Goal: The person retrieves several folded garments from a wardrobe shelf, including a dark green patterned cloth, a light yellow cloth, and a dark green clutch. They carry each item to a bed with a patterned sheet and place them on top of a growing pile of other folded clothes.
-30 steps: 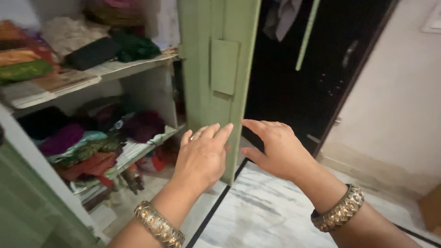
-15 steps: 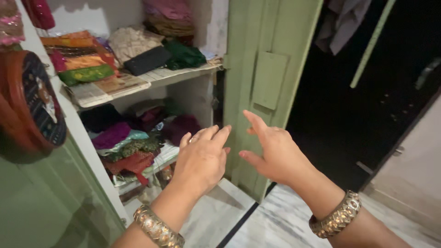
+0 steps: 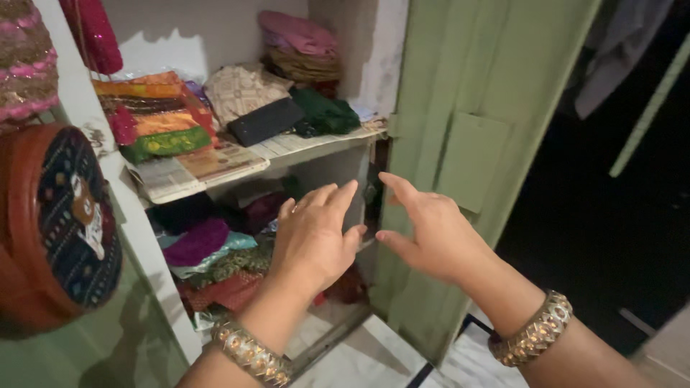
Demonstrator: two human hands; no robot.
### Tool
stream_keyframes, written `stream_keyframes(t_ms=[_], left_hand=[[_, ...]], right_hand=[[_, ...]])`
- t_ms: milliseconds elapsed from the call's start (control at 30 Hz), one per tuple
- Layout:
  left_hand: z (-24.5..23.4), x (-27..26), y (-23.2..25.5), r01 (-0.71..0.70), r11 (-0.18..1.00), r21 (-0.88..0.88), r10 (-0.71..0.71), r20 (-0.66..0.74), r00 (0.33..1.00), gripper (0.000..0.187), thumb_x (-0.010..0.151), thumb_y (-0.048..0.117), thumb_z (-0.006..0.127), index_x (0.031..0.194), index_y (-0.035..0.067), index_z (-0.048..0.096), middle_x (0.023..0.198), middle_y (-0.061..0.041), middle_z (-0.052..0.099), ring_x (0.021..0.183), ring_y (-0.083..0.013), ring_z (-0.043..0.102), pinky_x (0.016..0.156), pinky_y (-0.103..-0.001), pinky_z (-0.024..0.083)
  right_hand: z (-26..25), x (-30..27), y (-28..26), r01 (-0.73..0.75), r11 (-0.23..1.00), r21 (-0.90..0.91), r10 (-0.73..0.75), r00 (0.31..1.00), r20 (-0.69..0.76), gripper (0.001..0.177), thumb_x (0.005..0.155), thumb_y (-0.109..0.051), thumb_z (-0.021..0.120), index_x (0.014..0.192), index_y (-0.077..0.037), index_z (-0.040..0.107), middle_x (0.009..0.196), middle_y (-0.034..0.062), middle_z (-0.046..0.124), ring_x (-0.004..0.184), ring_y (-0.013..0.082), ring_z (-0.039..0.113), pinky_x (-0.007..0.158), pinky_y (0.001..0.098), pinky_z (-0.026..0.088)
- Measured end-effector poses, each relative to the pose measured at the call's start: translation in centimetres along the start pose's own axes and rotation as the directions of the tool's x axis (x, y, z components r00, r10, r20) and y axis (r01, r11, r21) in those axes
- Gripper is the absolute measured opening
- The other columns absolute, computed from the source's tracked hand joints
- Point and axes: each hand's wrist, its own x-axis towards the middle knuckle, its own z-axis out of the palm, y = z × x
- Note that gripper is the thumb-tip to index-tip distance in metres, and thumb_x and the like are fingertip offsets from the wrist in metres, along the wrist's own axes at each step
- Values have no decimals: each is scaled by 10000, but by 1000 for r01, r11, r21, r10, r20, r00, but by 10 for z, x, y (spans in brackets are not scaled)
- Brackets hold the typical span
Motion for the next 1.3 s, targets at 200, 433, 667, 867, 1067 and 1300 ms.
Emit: stream_keyframes(t_ms=[200, 433, 667, 867, 1067, 1300], left_hand=[[6, 14, -39, 34, 999, 15, -34, 13, 999, 678, 814, 319, 757, 1420, 137, 512, 1369, -119, 583, 1296, -295, 517, 1069, -615, 334], [22, 35, -73, 65, 997, 52, -64, -26, 998, 672, 807, 325, 765, 1408, 137, 529, 1357, -119, 591, 1282, -305, 525, 1069, -605, 337], [45, 67, -105, 124, 981, 150, -114, -77, 991, 669, 805, 333, 772, 1398, 136, 536, 1360, -110, 594, 1254, -324, 538, 1049, -580, 361], [64, 117, -129, 226, 954, 198, -214, -80, 973, 644, 835, 342, 747, 1412, 153, 535, 1364, -111, 588, 1251, -348, 540, 1061, -543, 374], [73, 150, -142, 243, 935, 258, -207, -158, 965, 635, 830, 342, 752, 1395, 138, 545, 1355, -128, 597, 1234, -359, 557, 1066, -569, 349], [70, 166, -157, 303, 904, 301, -250, -203, 947, 632, 829, 345, 739, 1398, 149, 544, 1359, -144, 592, 1225, -366, 562, 1061, -573, 360]], right_hand=[[31, 37, 7, -25, 998, 63, 25, 1000, 2, 817, 742, -247, 820, 1444, -55, 449, 1190, 204, 716, 1133, 417, 651, 954, 477, 507], [60, 77, 26, -18, 992, 124, 14, 999, 32, 787, 745, -228, 829, 1434, -78, 481, 1176, 183, 728, 1086, 407, 668, 923, 474, 517], [88, 130, 69, 55, 985, 166, -68, 995, 74, 758, 756, -230, 824, 1427, -121, 488, 1194, 148, 731, 996, 383, 689, 882, 458, 533], [109, 184, 119, 170, 963, 209, -181, 983, 33, 737, 760, -235, 826, 1412, -111, 506, 1191, 172, 724, 1116, 377, 670, 911, 452, 528], [124, 225, 151, 203, 938, 282, -226, 973, 51, 697, 774, -233, 817, 1400, -104, 537, 1211, 178, 715, 1147, 364, 667, 952, 444, 520], [141, 268, 158, 295, 893, 340, -317, 948, 10, 655, 787, -229, 798, 1376, -53, 570, 1319, 194, 668, 1205, 370, 638, 964, 438, 508]])
